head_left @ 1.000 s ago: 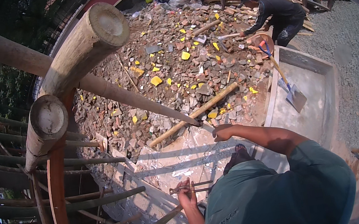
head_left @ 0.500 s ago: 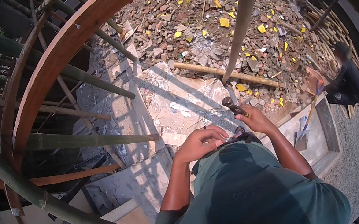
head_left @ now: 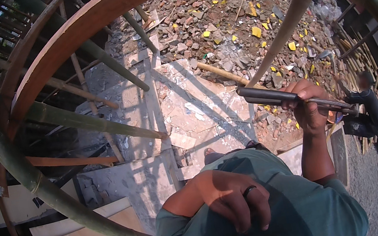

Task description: The person uses pliers to tighten wire ties on a bamboo scaffold structure. They move along the scaffold, securing multiple joints by wrapping and twisting wire with pliers.

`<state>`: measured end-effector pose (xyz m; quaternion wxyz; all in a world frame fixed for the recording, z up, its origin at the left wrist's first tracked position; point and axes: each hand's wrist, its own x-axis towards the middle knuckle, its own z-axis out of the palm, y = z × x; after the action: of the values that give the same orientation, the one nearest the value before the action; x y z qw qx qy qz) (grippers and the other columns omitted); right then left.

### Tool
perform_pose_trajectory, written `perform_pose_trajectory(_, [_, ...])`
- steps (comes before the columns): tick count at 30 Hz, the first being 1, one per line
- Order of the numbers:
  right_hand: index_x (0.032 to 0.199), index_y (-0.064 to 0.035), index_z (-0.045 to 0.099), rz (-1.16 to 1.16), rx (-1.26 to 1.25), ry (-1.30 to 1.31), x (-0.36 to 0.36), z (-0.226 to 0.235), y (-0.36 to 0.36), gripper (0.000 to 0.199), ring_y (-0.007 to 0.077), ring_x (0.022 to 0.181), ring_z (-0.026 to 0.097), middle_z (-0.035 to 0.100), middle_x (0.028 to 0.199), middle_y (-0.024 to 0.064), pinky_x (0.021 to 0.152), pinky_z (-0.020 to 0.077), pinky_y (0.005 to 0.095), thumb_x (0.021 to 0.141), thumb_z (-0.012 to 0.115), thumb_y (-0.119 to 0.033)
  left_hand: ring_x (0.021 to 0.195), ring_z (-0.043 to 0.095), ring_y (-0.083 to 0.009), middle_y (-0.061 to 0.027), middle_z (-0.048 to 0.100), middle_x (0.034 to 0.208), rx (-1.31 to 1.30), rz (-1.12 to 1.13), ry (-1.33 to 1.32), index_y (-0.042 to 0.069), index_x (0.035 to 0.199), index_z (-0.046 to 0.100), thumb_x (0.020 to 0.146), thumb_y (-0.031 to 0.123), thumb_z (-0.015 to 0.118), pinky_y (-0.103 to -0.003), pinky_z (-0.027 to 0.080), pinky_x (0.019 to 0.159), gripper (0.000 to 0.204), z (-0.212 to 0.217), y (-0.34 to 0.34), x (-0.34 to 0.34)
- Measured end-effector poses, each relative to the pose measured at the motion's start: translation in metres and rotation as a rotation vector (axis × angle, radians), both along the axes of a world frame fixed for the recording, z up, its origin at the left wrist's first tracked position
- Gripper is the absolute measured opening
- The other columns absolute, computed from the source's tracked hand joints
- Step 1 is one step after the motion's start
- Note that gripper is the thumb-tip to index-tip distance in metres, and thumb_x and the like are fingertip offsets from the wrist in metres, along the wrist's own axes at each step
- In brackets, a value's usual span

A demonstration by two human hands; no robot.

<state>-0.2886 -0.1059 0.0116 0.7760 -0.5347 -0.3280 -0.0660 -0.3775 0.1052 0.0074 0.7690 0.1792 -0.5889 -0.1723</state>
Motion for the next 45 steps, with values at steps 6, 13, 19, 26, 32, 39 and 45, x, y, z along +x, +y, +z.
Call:
perform_pose_trajectory(6, [0.097, -0.0072, 0.076, 0.784, 0.147, -0.302, -0.013, 0.065, 0.000, 0.021, 0.0189, 0.063, 0.060, 0.068, 0.081, 0.0105, 0.068, 0.0514, 0.0362, 0.094, 0.070, -0.027, 0.057, 0.061, -0.0277, -0.0111, 0.067, 0.073, 0.083, -0.043, 0.339, 0.002, 0.082, 0.063, 0.091, 0.012, 0.070, -0.036, 0.044, 0.050, 0.015, 0.002, 0.027, 0.000])
perform_pose_trajectory(13, [0.092, -0.0078, 0.077, 0.888, -0.135, -0.602, -0.018, 0.099, 0.011, 0.012, 0.0161, 0.063, 0.055, 0.065, 0.083, 0.0033, 0.064, 0.0455, 0.0299, 0.093, 0.069, -0.016, 0.047, 0.053, -0.0218, -0.0117, 0.068, 0.068, 0.140, 0.334, 0.279, 0.003, 0.083, 0.065, 0.092, 0.008, 0.066, -0.035, 0.034, 0.042, 0.010, 0.024, 0.019, 0.015])
perform_pose_trajectory(19, [0.096, -0.0049, 0.075, 0.959, -0.233, -0.573, -0.013, 0.087, 0.011, 0.024, 0.0196, 0.066, 0.058, 0.062, 0.083, 0.0058, 0.062, 0.0467, 0.0333, 0.098, 0.061, -0.024, 0.055, 0.059, -0.0213, -0.0088, 0.069, 0.068, 0.273, 0.415, 0.201, 0.004, 0.082, 0.066, 0.088, 0.007, 0.069, -0.036, 0.039, 0.053, 0.008, 0.033, 0.014, 0.029])
perform_pose_trajectory(26, [0.102, -0.0086, 0.068, 0.899, -0.694, -0.494, -0.025, 0.075, 0.005, 0.024, 0.0275, 0.081, 0.068, 0.067, 0.087, 0.0086, 0.064, 0.0526, 0.0374, 0.089, 0.066, -0.029, 0.062, 0.059, -0.0212, -0.0059, 0.070, 0.069, 0.295, 0.410, 0.083, 0.004, 0.081, 0.067, 0.085, 0.005, 0.072, -0.037, 0.040, 0.069, 0.007, 0.036, -0.002, 0.043])
perform_pose_trajectory(32, [0.105, -0.0076, 0.068, 0.975, -0.591, -0.516, -0.018, 0.060, -0.006, 0.023, 0.0302, 0.079, 0.066, 0.064, 0.085, 0.0108, 0.066, 0.0518, 0.0380, 0.090, 0.066, -0.026, 0.080, 0.062, -0.0228, -0.0111, 0.071, 0.090, 0.345, 0.269, 0.142, 0.003, 0.096, 0.069, 0.088, 0.015, 0.073, -0.040, 0.043, 0.078, 0.014, 0.013, -0.009, 0.049])
perform_pose_trajectory(39, [0.120, -0.0054, 0.066, 1.223, -0.403, -0.302, -0.012, 0.037, -0.028, 0.035, 0.0297, 0.086, 0.059, 0.060, 0.090, 0.0110, 0.077, 0.0485, 0.0359, 0.091, 0.071, -0.024, 0.132, 0.049, -0.0283, -0.0157, 0.054, 0.139, 0.846, 0.294, 0.108, 0.003, 0.140, 0.049, 0.088, 0.034, 0.074, -0.040, 0.039, 0.109, 0.066, -0.042, -0.030, 0.055])
perform_pose_trajectory(45, [0.126, -0.0006, 0.063, 1.098, -0.279, -0.191, -0.007, 0.002, -0.043, 0.050, 0.0258, 0.096, 0.058, 0.065, 0.113, 0.0139, 0.086, 0.0475, 0.0373, 0.082, 0.082, -0.016, 0.114, 0.063, -0.0266, -0.0154, 0.066, 0.123, 1.006, 0.104, 0.087, 0.003, 0.125, 0.064, 0.087, 0.024, 0.072, -0.035, 0.047, 0.098, 0.043, -0.068, -0.043, 0.040])
